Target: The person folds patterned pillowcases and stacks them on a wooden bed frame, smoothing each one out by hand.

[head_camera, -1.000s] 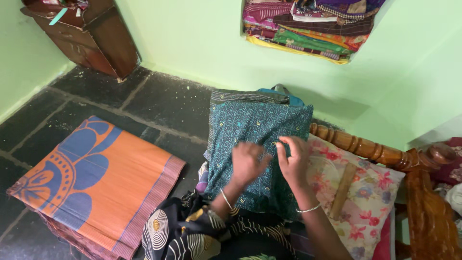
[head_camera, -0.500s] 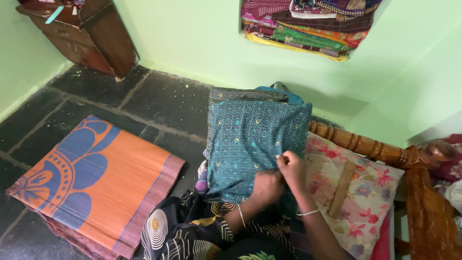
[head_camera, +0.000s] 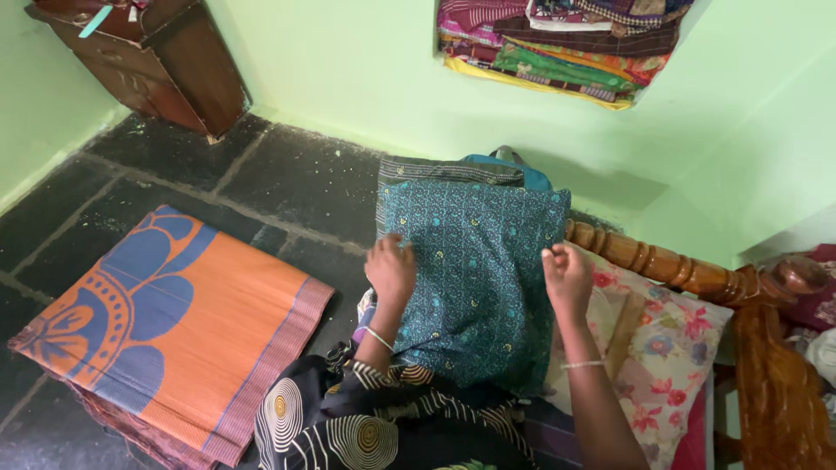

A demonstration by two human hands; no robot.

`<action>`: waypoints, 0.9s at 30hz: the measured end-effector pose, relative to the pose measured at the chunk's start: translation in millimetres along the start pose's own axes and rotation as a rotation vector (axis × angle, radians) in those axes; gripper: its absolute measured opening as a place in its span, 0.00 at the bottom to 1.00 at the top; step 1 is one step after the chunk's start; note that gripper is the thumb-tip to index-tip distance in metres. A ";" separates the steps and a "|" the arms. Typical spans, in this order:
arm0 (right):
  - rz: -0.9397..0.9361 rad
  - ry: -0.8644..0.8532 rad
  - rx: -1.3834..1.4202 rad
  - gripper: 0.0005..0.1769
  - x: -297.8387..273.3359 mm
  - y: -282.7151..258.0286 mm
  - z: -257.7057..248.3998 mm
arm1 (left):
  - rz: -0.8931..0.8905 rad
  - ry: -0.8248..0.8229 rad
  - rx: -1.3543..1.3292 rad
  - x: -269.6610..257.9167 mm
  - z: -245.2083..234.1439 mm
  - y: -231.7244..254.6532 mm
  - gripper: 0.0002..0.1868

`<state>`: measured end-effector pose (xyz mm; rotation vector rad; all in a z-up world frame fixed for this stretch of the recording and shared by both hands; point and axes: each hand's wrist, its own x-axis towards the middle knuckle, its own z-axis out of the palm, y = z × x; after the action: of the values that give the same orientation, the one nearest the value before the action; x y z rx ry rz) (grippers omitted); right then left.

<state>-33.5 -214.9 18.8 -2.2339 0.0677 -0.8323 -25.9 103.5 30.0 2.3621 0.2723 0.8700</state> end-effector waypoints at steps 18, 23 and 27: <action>0.051 0.001 -0.056 0.11 26.3 15.9 16.3 | -0.100 -0.114 0.005 -0.2 7.7 -16.6 0.11; -0.245 0.100 -0.116 0.14 29.2 -75.1 -7.2 | 0.150 0.114 -0.119 10.1 4.7 23.1 0.15; -0.359 0.067 -0.085 0.22 8.3 -126.2 11.8 | 0.379 0.019 -0.163 -17.3 37.8 59.3 0.23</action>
<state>-44.5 -118.3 100.6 -2.3339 -0.2795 -1.1133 -15.5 32.0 33.7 2.2873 -0.2399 1.0441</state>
